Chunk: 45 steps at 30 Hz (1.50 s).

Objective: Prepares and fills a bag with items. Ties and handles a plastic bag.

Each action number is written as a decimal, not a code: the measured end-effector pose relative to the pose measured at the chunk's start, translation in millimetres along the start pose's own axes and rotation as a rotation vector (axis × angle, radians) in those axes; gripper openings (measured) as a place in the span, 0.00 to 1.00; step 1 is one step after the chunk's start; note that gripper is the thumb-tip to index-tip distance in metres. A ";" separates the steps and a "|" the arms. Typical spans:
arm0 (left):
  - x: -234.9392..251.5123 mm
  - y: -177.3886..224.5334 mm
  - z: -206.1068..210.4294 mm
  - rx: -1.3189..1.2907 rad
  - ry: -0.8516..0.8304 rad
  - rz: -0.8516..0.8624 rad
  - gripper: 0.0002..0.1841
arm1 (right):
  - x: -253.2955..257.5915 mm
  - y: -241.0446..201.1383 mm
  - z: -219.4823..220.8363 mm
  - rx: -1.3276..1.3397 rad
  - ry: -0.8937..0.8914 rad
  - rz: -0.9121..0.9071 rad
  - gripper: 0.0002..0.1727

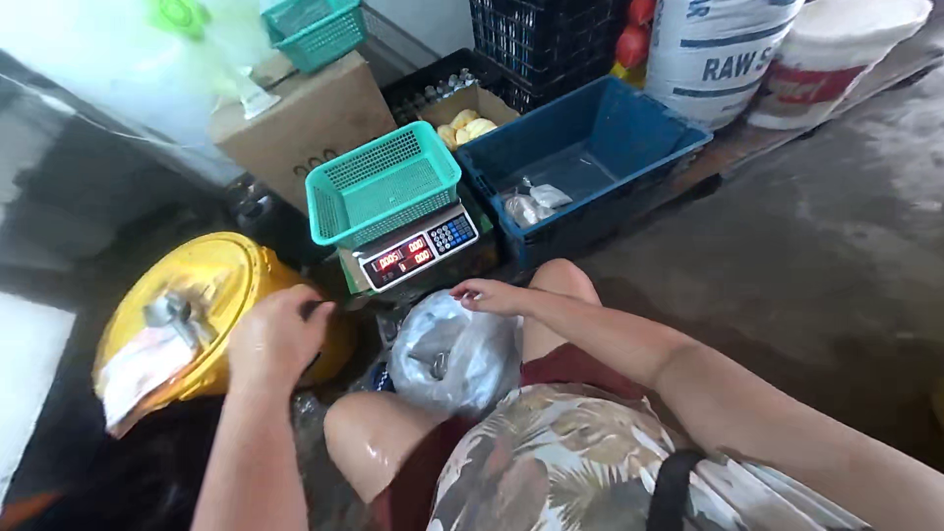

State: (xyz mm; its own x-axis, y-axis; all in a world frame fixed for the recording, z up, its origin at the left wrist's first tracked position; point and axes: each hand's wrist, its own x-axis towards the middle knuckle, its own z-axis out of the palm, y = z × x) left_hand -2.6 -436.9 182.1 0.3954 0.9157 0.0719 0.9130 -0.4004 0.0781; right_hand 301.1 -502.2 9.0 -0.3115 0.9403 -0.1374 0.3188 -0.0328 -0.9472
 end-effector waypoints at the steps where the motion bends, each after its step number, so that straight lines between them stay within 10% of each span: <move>1: -10.2 10.9 7.3 -0.047 0.071 0.123 0.13 | -4.5 -10.0 2.7 0.026 0.016 -0.033 0.24; 8: -29.8 64.0 83.8 -0.447 0.559 0.508 0.05 | -40.2 -44.0 26.6 0.475 -0.194 -0.223 0.46; 12: -27.5 65.2 128.4 -0.627 0.637 0.368 0.06 | -41.1 -48.4 34.9 0.603 -0.141 -0.126 0.22; 16: -40.2 61.7 165.2 -0.726 0.522 0.091 0.09 | -22.5 -50.6 51.2 0.571 -0.006 -0.035 0.11; 21: -62.4 46.0 195.9 -1.198 0.231 -0.194 0.22 | 21.5 -51.4 68.1 0.545 0.017 0.019 0.24; 45: -91.6 -18.6 173.2 -1.344 -0.040 -0.319 0.15 | 145.4 -79.5 140.5 0.540 0.085 0.263 0.08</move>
State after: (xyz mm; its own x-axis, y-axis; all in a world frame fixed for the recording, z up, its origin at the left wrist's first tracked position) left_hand -38.4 -507.3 1.9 0.2129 0.9643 -0.1572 0.1753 0.1206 0.9771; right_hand 104.7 -410.5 23.6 -0.2044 0.9002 -0.3846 -0.1311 -0.4145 -0.9005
